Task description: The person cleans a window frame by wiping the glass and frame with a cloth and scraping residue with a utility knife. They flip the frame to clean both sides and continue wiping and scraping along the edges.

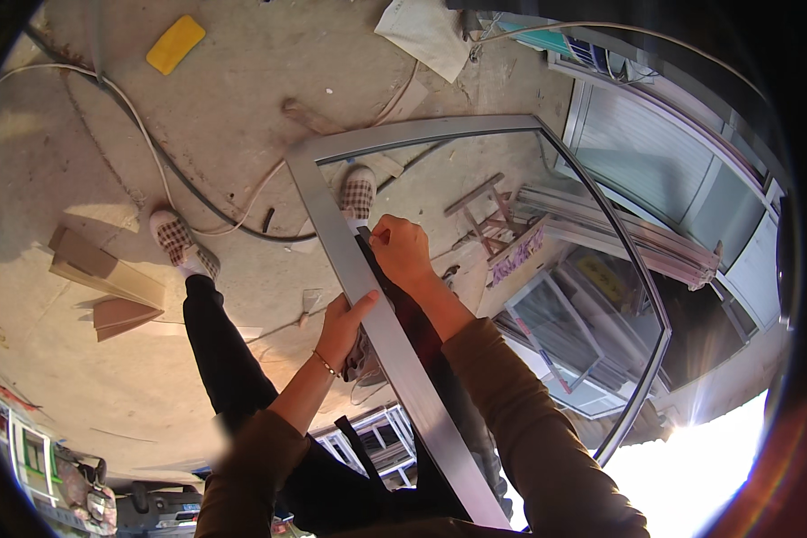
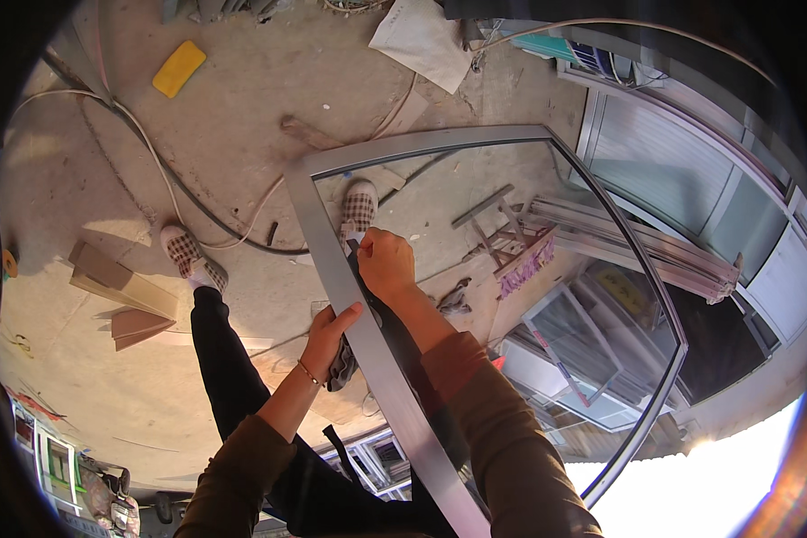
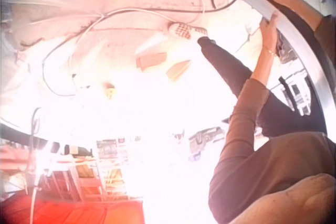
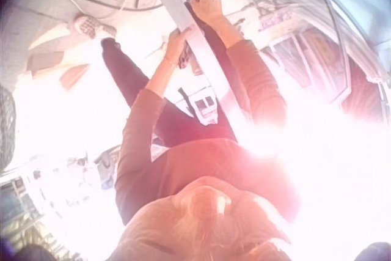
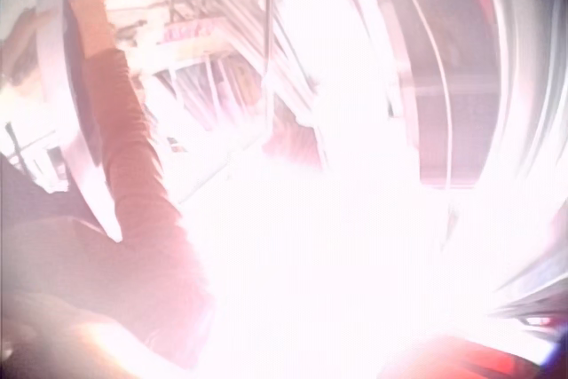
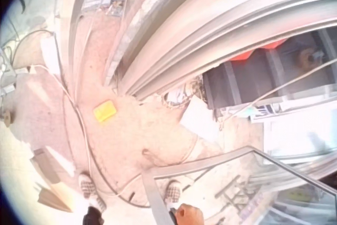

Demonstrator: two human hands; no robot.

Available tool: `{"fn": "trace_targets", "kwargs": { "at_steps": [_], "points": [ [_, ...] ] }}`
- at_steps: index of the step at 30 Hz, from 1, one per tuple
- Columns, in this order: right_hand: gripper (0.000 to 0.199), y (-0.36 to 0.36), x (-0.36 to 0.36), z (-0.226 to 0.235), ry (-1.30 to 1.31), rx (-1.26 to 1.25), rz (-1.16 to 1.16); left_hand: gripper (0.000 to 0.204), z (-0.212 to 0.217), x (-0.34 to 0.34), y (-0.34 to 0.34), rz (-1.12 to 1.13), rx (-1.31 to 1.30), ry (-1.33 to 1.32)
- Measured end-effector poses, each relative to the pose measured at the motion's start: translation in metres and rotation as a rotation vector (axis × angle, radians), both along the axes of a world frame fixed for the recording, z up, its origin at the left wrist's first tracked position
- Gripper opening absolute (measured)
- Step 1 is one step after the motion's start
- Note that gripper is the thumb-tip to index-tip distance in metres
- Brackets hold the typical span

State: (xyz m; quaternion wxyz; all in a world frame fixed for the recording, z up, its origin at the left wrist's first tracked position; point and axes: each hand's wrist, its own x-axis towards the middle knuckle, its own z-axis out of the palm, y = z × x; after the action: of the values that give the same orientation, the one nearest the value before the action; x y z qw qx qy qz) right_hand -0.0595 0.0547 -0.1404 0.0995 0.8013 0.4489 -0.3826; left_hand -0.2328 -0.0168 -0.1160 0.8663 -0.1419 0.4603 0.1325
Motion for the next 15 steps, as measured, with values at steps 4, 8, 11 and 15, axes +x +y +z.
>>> {"fn": "trace_targets", "kwargs": {
  "at_steps": [4,8,11,15],
  "points": [
    [0.007,0.007,-0.005,-0.016,0.065,0.006,0.038,0.037,0.002,0.001,0.004,0.001,-0.016,0.008],
    [0.007,0.015,-0.003,-0.037,0.035,0.027,0.01,0.037,0.002,0.0,0.006,0.007,0.018,0.021],
    [0.007,0.018,-0.003,-0.047,0.045,0.026,0.019,0.034,0.0,-0.001,0.005,0.002,0.009,-0.012],
    [0.008,0.023,-0.005,-0.066,0.056,0.029,0.021,0.032,-0.002,-0.002,0.003,-0.065,0.03,0.001]
  ]
}}
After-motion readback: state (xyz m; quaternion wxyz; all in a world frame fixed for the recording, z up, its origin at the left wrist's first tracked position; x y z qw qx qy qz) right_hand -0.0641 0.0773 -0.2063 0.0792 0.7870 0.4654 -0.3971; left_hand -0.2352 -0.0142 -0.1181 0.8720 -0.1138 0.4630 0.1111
